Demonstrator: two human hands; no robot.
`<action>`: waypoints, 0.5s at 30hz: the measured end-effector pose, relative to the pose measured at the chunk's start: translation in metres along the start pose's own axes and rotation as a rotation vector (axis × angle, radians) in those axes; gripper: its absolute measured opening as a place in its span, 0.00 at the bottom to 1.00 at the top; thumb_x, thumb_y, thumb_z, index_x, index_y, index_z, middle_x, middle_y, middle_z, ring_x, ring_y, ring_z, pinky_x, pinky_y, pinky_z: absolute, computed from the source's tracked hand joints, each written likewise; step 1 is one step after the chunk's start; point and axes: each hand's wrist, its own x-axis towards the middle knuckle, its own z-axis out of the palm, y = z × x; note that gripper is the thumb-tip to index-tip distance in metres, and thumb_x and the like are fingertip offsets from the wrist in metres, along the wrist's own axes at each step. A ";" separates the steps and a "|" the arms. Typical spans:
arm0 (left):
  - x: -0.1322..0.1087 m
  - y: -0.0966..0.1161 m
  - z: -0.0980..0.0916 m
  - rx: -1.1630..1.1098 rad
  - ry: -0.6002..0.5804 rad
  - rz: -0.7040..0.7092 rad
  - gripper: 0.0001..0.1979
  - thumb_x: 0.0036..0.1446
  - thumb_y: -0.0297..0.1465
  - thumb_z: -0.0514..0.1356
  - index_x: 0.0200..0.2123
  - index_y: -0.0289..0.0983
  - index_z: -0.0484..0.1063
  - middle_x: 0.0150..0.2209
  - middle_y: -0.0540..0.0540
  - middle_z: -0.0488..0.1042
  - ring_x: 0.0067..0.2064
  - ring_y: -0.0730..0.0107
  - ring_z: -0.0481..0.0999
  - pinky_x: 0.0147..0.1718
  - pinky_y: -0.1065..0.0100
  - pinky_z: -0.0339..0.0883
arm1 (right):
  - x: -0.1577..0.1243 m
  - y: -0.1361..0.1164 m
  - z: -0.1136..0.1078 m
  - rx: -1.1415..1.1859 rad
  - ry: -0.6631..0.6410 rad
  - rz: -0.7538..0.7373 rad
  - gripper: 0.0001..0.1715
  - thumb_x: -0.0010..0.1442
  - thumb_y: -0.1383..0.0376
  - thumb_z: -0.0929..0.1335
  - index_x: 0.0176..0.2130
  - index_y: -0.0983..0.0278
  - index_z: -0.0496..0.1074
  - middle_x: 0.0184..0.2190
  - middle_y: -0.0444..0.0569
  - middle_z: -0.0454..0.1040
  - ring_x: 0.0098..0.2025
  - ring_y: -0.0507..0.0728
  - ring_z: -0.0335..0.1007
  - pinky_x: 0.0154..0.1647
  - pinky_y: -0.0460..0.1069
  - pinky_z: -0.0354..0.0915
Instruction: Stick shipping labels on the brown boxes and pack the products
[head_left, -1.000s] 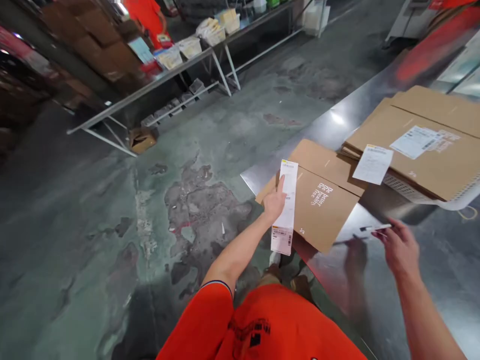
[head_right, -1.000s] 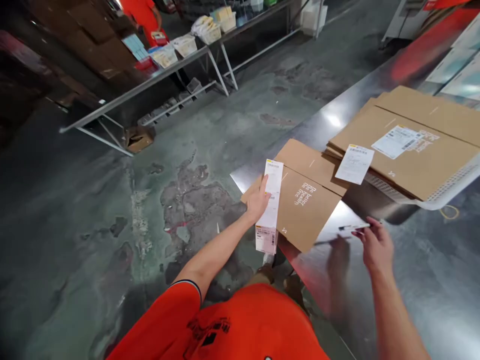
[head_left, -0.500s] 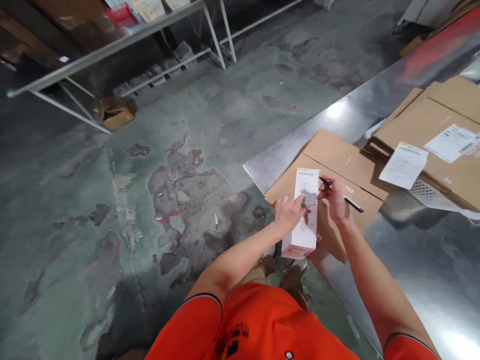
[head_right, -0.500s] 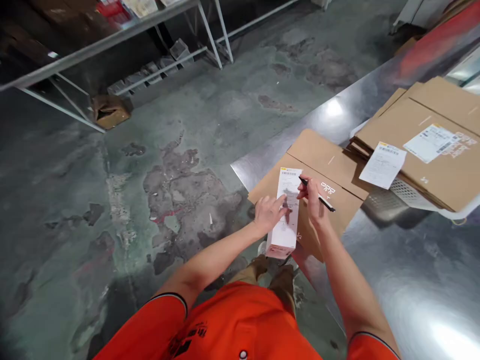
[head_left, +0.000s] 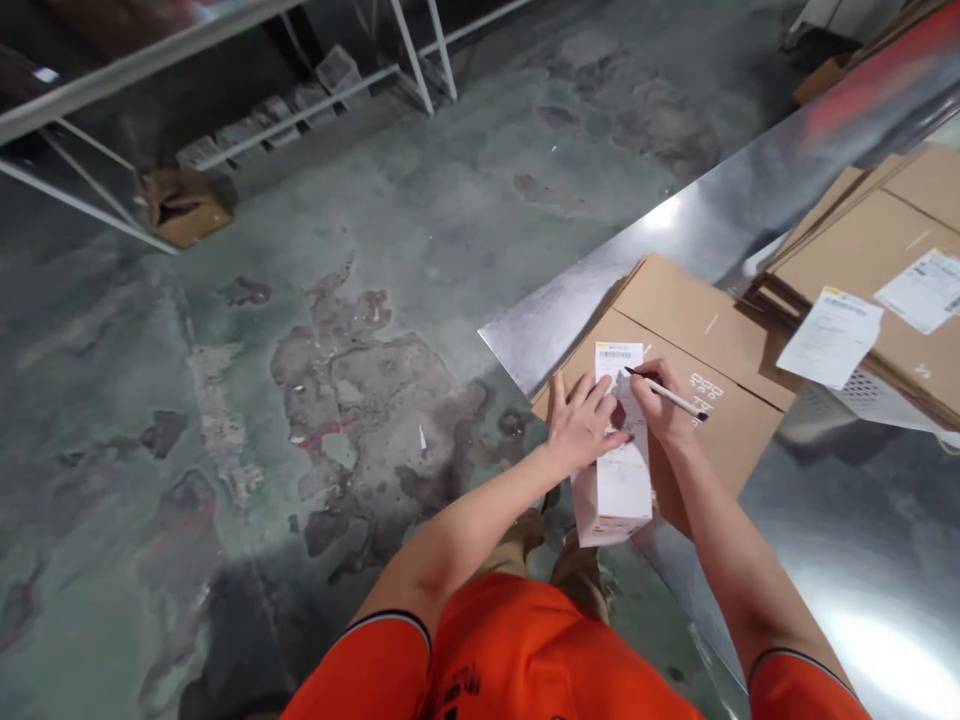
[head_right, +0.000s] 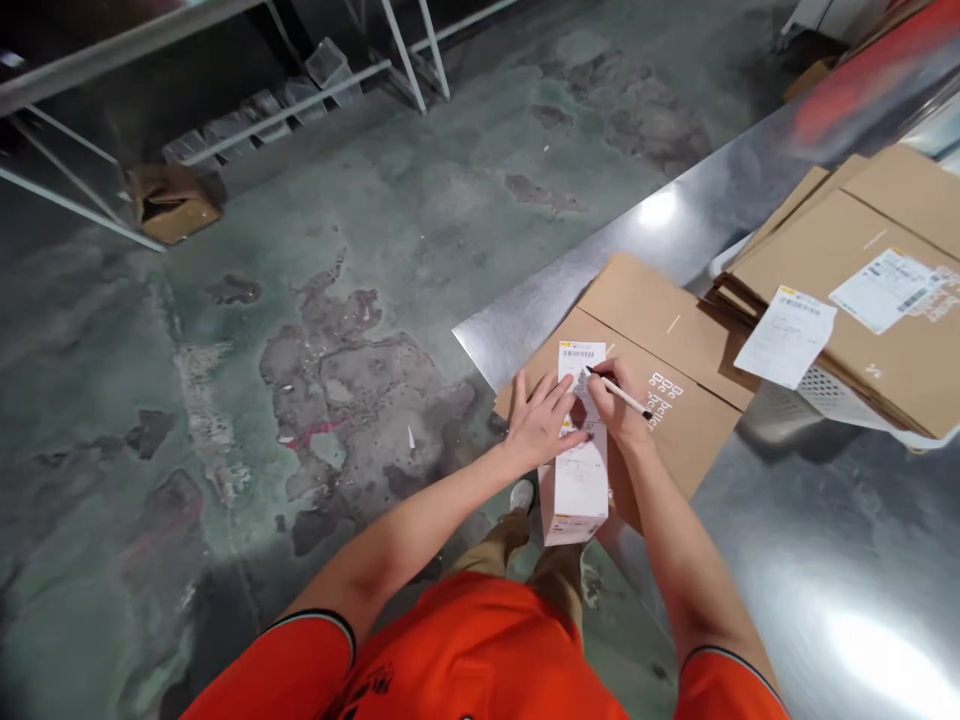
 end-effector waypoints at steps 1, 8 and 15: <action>0.000 0.000 0.000 -0.009 -0.003 -0.007 0.24 0.61 0.47 0.59 0.54 0.38 0.71 0.68 0.37 0.62 0.70 0.45 0.56 0.65 0.27 0.35 | -0.002 0.000 0.001 -0.011 -0.003 -0.008 0.11 0.51 0.58 0.65 0.32 0.62 0.71 0.25 0.46 0.73 0.26 0.55 0.67 0.30 0.50 0.63; -0.001 -0.001 0.003 -0.015 -0.021 -0.024 0.27 0.61 0.47 0.58 0.57 0.38 0.69 0.68 0.38 0.62 0.70 0.44 0.56 0.65 0.26 0.33 | -0.006 -0.005 0.004 -0.060 -0.017 -0.051 0.09 0.53 0.59 0.64 0.29 0.62 0.68 0.23 0.47 0.72 0.25 0.55 0.65 0.29 0.51 0.62; -0.002 0.000 0.002 -0.039 -0.029 -0.044 0.26 0.61 0.47 0.58 0.58 0.40 0.70 0.68 0.39 0.62 0.70 0.44 0.56 0.66 0.28 0.29 | -0.006 -0.004 0.002 -0.063 -0.026 -0.067 0.08 0.51 0.60 0.64 0.28 0.61 0.68 0.22 0.46 0.71 0.24 0.55 0.64 0.28 0.52 0.61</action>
